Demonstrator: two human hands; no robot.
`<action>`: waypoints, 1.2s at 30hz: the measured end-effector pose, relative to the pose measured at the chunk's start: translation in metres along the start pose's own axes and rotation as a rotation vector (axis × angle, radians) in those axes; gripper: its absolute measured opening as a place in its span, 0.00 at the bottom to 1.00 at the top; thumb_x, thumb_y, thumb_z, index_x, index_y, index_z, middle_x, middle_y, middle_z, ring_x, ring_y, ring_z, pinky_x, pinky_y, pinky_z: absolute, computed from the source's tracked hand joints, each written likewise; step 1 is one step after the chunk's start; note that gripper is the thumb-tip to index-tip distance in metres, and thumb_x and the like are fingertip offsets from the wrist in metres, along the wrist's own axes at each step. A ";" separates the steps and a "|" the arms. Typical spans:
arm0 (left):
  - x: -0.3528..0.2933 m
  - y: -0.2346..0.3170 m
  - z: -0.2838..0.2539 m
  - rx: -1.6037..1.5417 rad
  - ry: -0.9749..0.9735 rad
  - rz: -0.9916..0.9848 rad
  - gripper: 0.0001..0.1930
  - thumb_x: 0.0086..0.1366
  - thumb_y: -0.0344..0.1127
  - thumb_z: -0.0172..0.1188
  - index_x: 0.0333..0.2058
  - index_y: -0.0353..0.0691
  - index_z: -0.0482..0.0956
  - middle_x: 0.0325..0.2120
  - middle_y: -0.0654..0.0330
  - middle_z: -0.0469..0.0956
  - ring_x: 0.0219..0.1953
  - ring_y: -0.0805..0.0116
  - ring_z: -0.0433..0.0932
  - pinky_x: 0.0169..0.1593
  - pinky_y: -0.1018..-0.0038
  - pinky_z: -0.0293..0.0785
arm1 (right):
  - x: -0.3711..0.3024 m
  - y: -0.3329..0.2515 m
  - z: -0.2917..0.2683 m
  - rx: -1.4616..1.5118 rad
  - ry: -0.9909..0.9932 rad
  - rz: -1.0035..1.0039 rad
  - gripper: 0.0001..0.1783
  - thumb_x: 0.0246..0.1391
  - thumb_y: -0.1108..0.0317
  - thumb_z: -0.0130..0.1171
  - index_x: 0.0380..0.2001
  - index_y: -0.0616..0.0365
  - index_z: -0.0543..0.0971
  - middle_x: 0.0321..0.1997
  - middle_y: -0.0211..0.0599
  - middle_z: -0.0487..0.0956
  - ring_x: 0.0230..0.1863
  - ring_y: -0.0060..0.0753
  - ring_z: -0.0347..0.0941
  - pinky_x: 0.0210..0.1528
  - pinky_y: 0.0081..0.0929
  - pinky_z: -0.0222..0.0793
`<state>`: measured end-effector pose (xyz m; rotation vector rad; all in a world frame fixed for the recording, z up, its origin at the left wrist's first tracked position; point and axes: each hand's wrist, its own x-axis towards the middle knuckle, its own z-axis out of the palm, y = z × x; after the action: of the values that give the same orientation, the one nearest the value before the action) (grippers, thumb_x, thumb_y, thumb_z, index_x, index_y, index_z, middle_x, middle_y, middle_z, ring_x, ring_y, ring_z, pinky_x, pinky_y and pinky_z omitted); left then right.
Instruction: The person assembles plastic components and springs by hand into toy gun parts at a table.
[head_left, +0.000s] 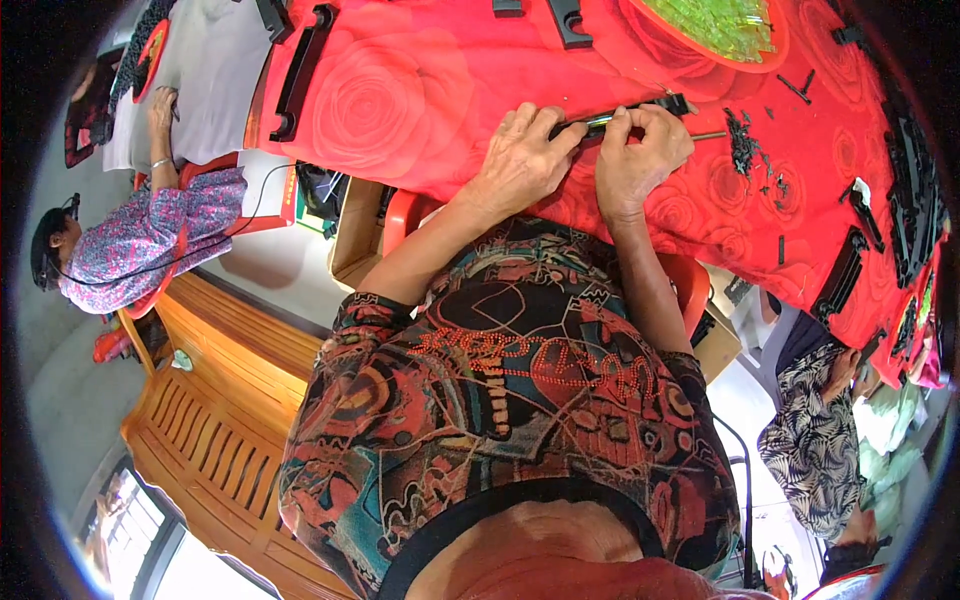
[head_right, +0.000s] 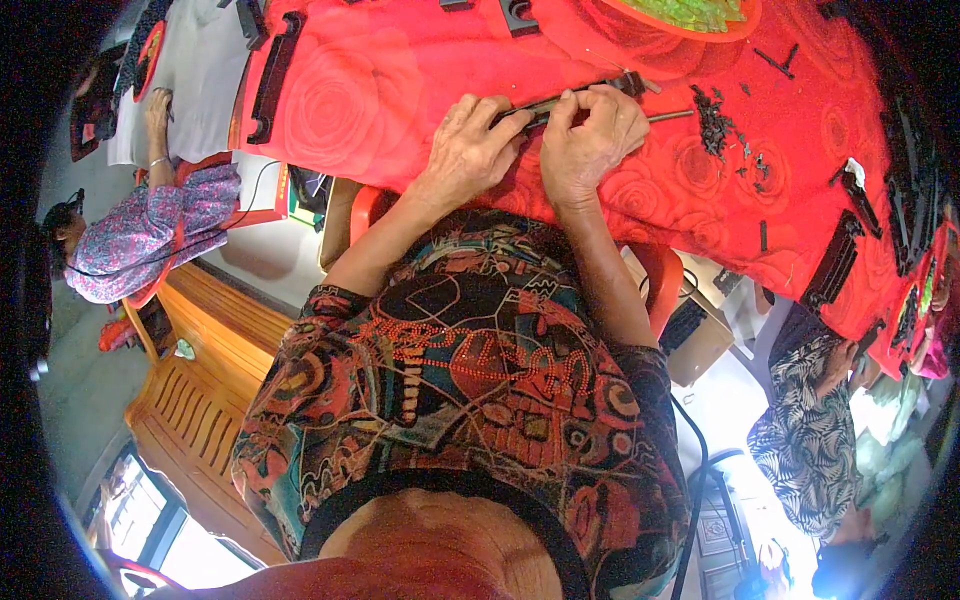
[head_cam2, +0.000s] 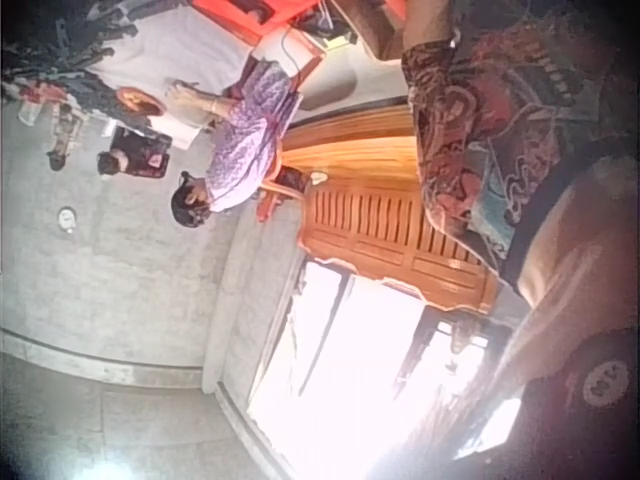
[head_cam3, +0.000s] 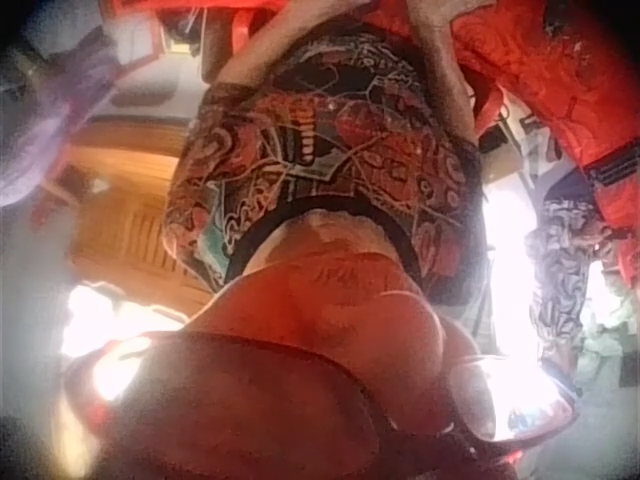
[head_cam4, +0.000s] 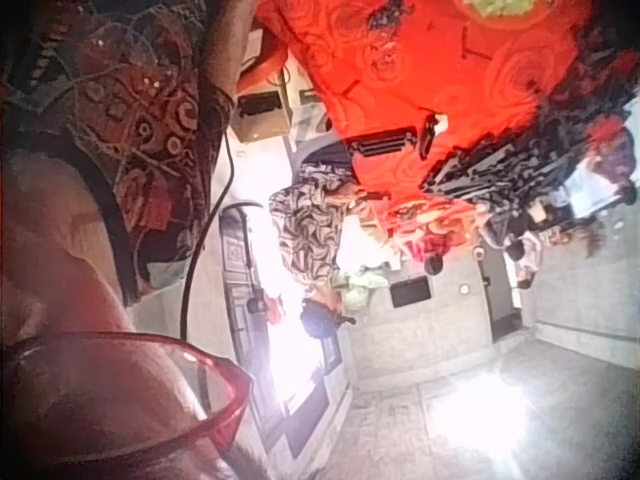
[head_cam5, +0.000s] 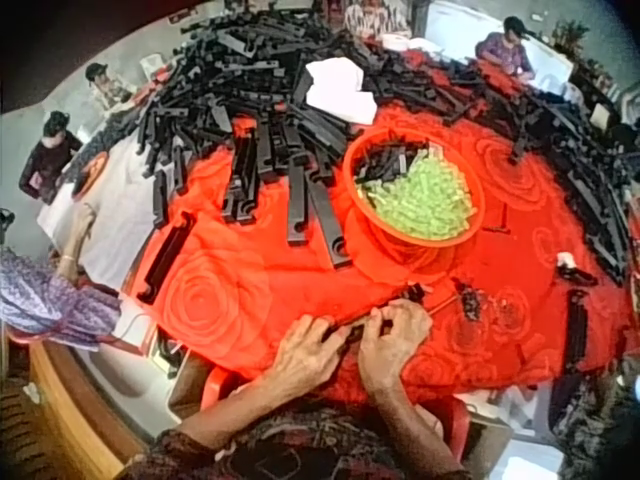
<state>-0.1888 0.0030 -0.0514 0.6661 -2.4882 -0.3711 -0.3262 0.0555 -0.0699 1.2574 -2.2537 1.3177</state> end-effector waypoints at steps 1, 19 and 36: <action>0.000 0.000 0.001 -0.002 0.007 -0.002 0.19 0.46 0.28 0.62 0.41 0.43 0.76 0.34 0.57 0.71 0.35 0.58 0.70 0.40 0.67 0.70 | -0.001 0.000 0.001 0.000 0.001 0.002 0.08 0.40 0.71 0.62 0.23 0.56 0.72 0.37 0.37 0.72 0.46 0.44 0.63 0.49 0.43 0.55; -0.003 0.000 0.003 0.079 0.009 0.036 0.21 0.47 0.30 0.62 0.44 0.46 0.77 0.36 0.57 0.71 0.36 0.59 0.70 0.38 0.66 0.71 | -0.002 -0.001 -0.011 0.076 -0.088 -0.014 0.04 0.45 0.71 0.59 0.26 0.58 0.77 0.37 0.35 0.74 0.45 0.42 0.64 0.49 0.40 0.56; 0.023 -0.011 -0.020 -0.272 -0.220 -0.193 0.12 0.56 0.34 0.60 0.37 0.36 0.75 0.28 0.51 0.74 0.33 0.53 0.75 0.36 0.63 0.71 | 0.002 0.005 -0.029 0.215 -0.264 -0.166 0.11 0.41 0.73 0.61 0.33 0.55 0.78 0.40 0.36 0.72 0.45 0.41 0.64 0.51 0.37 0.57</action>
<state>-0.1906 -0.0208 -0.0287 0.7887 -2.5144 -0.8800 -0.3369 0.0789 -0.0554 1.7454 -2.1561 1.4347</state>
